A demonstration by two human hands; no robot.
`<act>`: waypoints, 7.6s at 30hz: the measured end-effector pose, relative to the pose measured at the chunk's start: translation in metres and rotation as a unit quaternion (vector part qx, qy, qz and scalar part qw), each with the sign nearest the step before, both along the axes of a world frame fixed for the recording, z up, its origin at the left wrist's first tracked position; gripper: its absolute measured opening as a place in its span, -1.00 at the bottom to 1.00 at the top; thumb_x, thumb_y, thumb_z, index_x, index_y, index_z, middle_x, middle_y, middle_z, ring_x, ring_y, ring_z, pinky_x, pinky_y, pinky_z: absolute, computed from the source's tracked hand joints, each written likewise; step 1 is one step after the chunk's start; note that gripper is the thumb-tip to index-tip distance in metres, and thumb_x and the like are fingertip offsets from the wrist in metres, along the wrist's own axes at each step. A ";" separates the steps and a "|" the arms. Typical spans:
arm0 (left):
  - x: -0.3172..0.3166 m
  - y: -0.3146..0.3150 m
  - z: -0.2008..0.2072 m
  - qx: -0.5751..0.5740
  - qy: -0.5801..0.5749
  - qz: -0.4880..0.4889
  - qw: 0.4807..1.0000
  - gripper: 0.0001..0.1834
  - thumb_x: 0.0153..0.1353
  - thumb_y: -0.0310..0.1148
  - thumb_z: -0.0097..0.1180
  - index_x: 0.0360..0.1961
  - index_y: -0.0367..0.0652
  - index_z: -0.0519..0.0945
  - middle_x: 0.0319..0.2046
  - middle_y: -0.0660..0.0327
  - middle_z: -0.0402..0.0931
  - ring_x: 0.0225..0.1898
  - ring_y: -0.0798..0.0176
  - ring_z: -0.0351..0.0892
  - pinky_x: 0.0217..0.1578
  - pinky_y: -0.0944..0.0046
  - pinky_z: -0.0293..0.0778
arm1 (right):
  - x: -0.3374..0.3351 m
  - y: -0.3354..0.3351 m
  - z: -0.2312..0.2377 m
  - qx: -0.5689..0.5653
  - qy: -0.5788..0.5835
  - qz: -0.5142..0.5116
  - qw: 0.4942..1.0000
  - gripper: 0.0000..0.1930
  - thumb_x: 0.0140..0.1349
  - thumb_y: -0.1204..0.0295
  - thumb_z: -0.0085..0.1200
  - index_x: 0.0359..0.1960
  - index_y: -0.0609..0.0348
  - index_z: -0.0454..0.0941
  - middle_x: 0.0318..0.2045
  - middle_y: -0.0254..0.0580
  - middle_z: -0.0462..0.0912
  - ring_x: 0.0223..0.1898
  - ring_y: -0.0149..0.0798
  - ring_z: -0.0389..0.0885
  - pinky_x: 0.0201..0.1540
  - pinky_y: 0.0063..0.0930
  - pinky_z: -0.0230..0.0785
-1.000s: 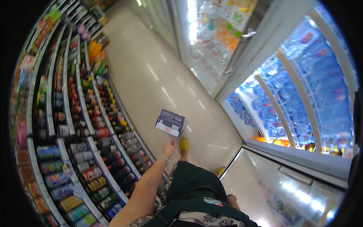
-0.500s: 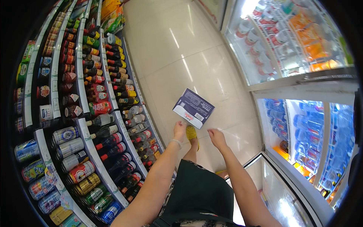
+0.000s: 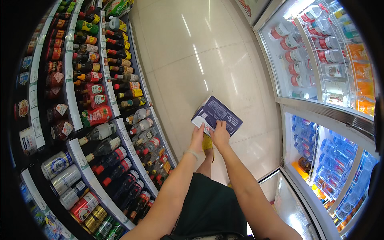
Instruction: The person removes water bottles from a cardboard box and places them into a refrigerated display case. The person handles the bottles one at a time, arranging them on the shelves inside the cooler.
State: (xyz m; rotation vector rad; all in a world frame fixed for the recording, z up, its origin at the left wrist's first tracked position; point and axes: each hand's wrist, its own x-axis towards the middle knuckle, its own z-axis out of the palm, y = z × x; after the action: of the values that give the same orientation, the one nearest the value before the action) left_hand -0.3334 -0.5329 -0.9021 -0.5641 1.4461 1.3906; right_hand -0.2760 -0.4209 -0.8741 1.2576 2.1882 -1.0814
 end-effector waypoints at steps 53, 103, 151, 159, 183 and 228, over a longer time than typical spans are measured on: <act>-0.081 0.052 0.007 -0.173 0.309 -0.409 0.841 -0.52 0.25 -0.21 0.05 0.15 -0.20 0.53 -0.17 -0.22 0.65 -0.12 -0.29 0.64 -0.05 -0.11 0.54 | -0.038 -0.010 -0.003 0.020 0.125 0.036 0.991 -0.76 0.25 0.36 0.04 -0.38 0.31 0.66 -0.48 0.21 0.68 -0.40 0.23 0.69 -0.28 0.06 0.53; 0.106 0.149 0.008 0.084 0.682 -0.714 0.137 -0.39 0.32 -0.27 -0.02 0.42 0.09 0.34 0.49 0.45 0.12 0.55 0.23 -0.13 0.44 -0.47 -0.24 | 0.264 0.056 0.016 0.005 0.068 0.252 0.965 -0.66 0.15 0.01 0.24 -0.47 0.01 0.65 -0.37 -0.30 0.68 -0.29 -0.14 0.65 -0.29 -0.26 0.51; 0.171 0.079 0.035 -0.110 0.445 -0.873 0.165 -0.73 0.24 -0.18 0.10 -0.22 -0.07 0.74 -0.13 0.18 0.65 0.15 0.04 0.40 0.13 -0.10 0.14 | 0.313 0.085 -0.031 -0.021 0.012 -0.043 0.999 0.41 -0.28 0.48 0.59 0.55 -0.05 -0.30 0.53 0.08 -0.15 0.28 0.18 0.42 0.04 -0.12 0.59; 0.151 0.041 0.011 -0.257 0.522 -0.556 0.593 -0.21 0.09 -0.29 0.32 0.37 -0.09 0.32 0.48 -0.14 -0.04 0.53 -0.26 -0.20 0.27 -0.65 -0.06 | 0.330 0.083 -0.075 -0.112 0.130 -0.144 0.975 0.37 -0.26 0.50 0.58 0.54 0.00 -0.26 0.39 0.06 0.28 0.33 0.11 0.38 0.35 -0.17 0.30; 0.087 0.146 -0.068 -0.059 0.522 -0.303 0.795 -0.33 0.30 0.01 0.19 0.29 -0.17 0.35 0.06 -0.13 0.55 0.07 -0.23 0.54 0.07 -0.06 0.44 | 0.295 0.072 -0.092 -0.091 0.204 -0.221 0.949 0.19 -0.02 0.42 0.47 0.54 0.09 -0.22 0.37 0.15 0.29 0.35 0.11 0.36 0.31 -0.20 0.32; 0.145 0.175 0.055 0.002 0.420 -0.588 0.691 -0.30 -0.05 -0.45 0.44 0.17 -0.02 0.45 0.10 0.04 0.51 0.05 -0.17 0.57 -0.01 -0.02 0.55 | 0.253 0.117 0.013 0.014 0.072 -0.240 0.968 -0.24 0.02 0.16 0.42 0.22 -0.09 0.24 -0.12 0.06 0.69 -0.12 0.21 0.68 -0.11 -0.01 0.52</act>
State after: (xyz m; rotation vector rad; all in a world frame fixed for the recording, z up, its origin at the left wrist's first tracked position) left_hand -0.1881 -0.3574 -0.8474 1.0783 1.8975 0.4998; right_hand -0.0232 -0.3042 -0.8616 1.8363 2.0538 -1.3589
